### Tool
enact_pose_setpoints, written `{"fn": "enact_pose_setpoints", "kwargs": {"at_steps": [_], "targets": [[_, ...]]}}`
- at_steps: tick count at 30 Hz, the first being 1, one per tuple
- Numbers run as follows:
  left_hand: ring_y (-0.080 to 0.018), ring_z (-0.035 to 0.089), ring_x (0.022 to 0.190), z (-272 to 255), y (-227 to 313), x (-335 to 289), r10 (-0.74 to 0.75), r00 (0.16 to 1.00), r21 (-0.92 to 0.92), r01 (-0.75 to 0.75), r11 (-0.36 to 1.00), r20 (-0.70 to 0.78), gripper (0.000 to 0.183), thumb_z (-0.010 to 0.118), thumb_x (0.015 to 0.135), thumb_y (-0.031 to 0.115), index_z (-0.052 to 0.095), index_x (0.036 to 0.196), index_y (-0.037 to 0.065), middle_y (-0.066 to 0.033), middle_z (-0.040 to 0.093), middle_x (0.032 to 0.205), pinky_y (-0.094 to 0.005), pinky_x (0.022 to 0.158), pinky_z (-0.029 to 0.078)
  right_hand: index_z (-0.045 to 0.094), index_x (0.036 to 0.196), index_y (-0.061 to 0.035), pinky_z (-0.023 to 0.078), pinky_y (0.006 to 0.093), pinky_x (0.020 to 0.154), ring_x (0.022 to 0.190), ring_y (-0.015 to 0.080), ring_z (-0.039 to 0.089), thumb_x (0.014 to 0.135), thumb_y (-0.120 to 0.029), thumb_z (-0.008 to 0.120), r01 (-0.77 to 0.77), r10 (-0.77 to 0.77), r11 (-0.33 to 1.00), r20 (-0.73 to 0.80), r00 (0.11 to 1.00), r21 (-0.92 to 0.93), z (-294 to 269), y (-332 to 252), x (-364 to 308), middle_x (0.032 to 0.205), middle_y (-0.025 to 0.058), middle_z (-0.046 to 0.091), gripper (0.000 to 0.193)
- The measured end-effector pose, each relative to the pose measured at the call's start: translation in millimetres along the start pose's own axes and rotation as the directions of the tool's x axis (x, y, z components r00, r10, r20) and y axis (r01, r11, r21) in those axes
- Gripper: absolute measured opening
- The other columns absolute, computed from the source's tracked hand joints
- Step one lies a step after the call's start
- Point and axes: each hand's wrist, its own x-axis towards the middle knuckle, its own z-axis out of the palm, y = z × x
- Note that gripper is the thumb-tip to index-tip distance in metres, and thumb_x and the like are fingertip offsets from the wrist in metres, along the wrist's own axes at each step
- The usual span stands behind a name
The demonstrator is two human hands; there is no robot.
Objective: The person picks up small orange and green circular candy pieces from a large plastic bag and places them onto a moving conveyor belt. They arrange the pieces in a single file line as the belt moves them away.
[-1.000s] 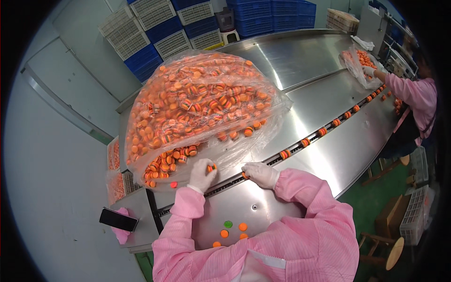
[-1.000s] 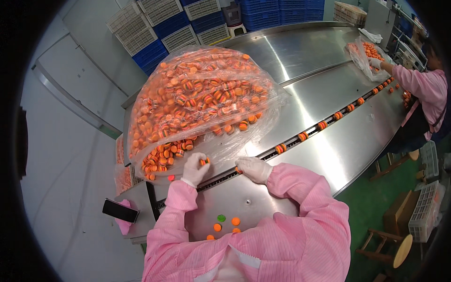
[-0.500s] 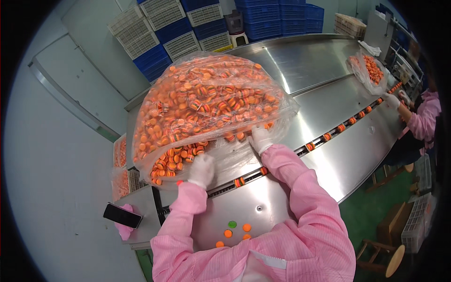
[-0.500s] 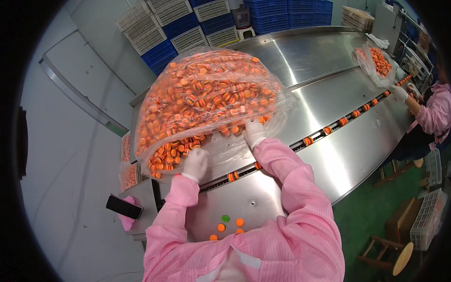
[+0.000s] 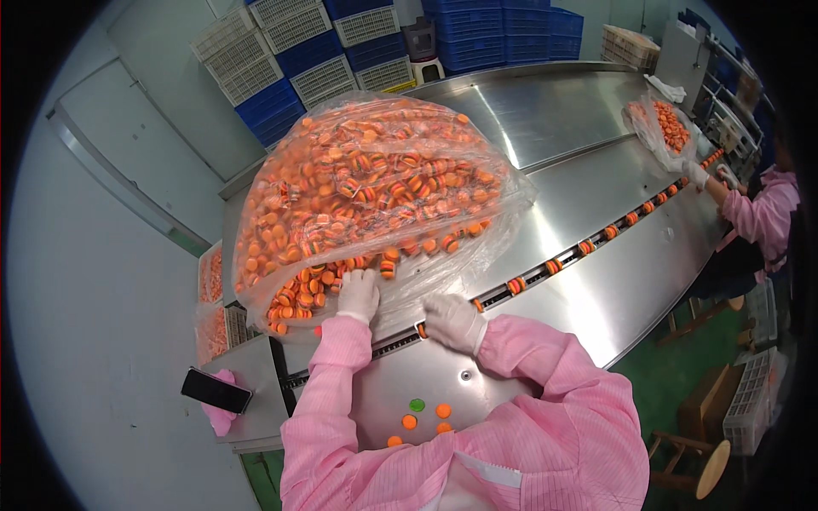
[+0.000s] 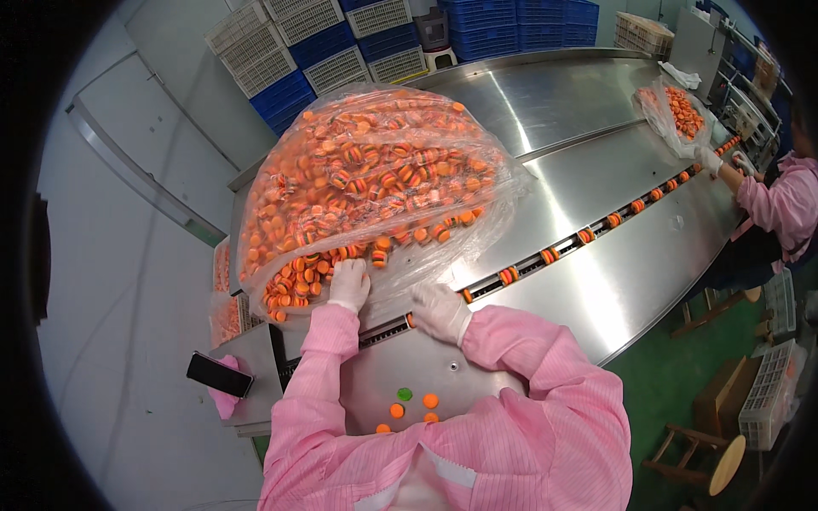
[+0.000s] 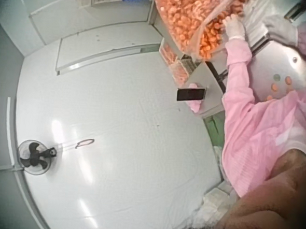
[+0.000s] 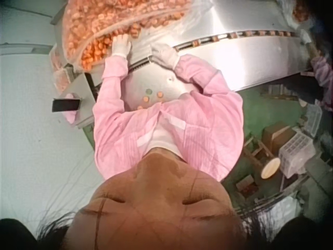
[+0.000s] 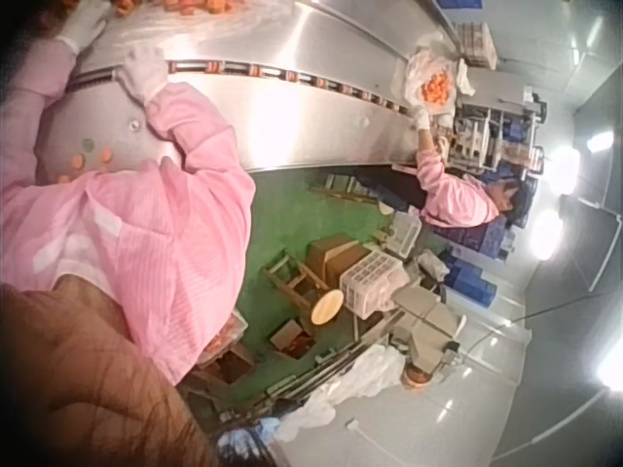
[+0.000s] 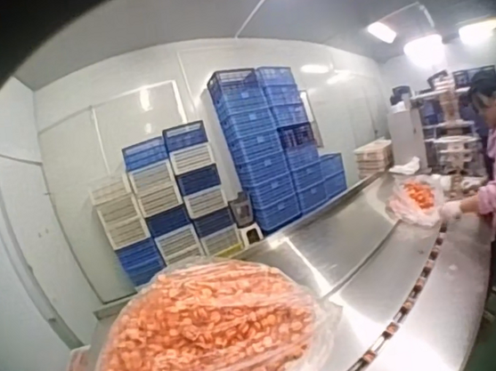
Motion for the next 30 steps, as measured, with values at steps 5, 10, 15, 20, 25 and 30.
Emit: {"fn": "enact_pose_setpoints", "kwargs": {"at_steps": [5,10,15,20,25,30], "targets": [[-0.0342,0.047,0.086,-41,36,-55,0.288,0.941,-0.166,-0.260,0.951,0.179,0.017,0.051,0.070,0.004,0.053,0.087,0.003,-0.0153,0.051,0.087,-0.0409,0.077,0.042,0.054,0.088,-0.0045,0.046,0.0447,0.068,0.077,0.0347,0.056,0.075,-0.011,0.057,-0.606,0.582,0.767,-0.168,0.795,-0.210,-1,79,38,0.086,0.0178,0.055,0.015],[-0.0325,0.047,0.088,-45,59,-77,0.315,0.925,-0.272,-0.253,0.928,0.215,0.019,0.053,0.068,0.002,0.052,0.087,0.004,-0.0125,0.049,0.094,-0.0393,0.075,0.045,0.052,0.097,-0.0044,0.045,0.0438,0.070,0.086,0.0353,0.054,0.075,-0.012,0.057,-0.538,0.589,0.761,0.037,0.808,-0.364,21,107,45,0.090,0.0182,0.052,0.024],[-0.0331,0.048,0.092,-45,55,-72,0.300,0.871,-0.262,-0.208,0.942,0.389,0.015,0.054,0.074,0.007,0.053,0.088,0.007,-0.0124,0.049,0.096,-0.0391,0.074,0.045,0.056,0.093,-0.0060,0.045,0.0421,0.074,0.090,0.0316,0.053,0.078,-0.010,0.049,-0.529,0.649,0.588,-0.034,0.760,-0.612,34,102,37,0.094,0.0158,0.053,0.017],[-0.0348,0.053,0.087,-36,39,-23,0.061,0.968,-0.273,0.008,0.962,0.244,0.015,0.057,0.079,0.017,0.053,0.090,0.008,-0.0137,0.050,0.093,-0.0417,0.073,0.046,0.057,0.099,-0.0059,0.044,0.0411,0.073,0.091,0.0294,0.051,0.082,-0.013,0.046,-0.577,0.712,0.487,-0.085,0.697,-0.656,35,111,19,0.095,0.0145,0.053,0.022],[-0.0359,0.054,0.082,-1,33,31,-0.273,0.949,-0.120,0.293,0.948,0.158,0.024,0.057,0.079,0.021,0.051,0.097,0.007,-0.0166,0.052,0.086,-0.0433,0.074,0.044,0.057,0.096,-0.0047,0.045,0.0413,0.075,0.090,0.0342,0.054,0.079,-0.011,0.050,-0.629,0.789,0.478,-0.016,0.615,-0.613,37,103,41,0.097,0.0171,0.054,0.019],[-0.0369,0.052,0.084,-14,38,24,-0.147,0.961,-0.193,0.195,0.962,0.236,0.022,0.055,0.074,0.015,0.049,0.093,0.005,-0.0173,0.051,0.086,-0.0440,0.073,0.044,0.058,0.097,-0.0056,0.047,0.0437,0.076,0.088,0.0329,0.058,0.078,-0.007,0.051,-0.651,0.790,0.550,0.072,0.609,-0.523,25,126,38,0.098,0.0176,0.055,0.020]]}}
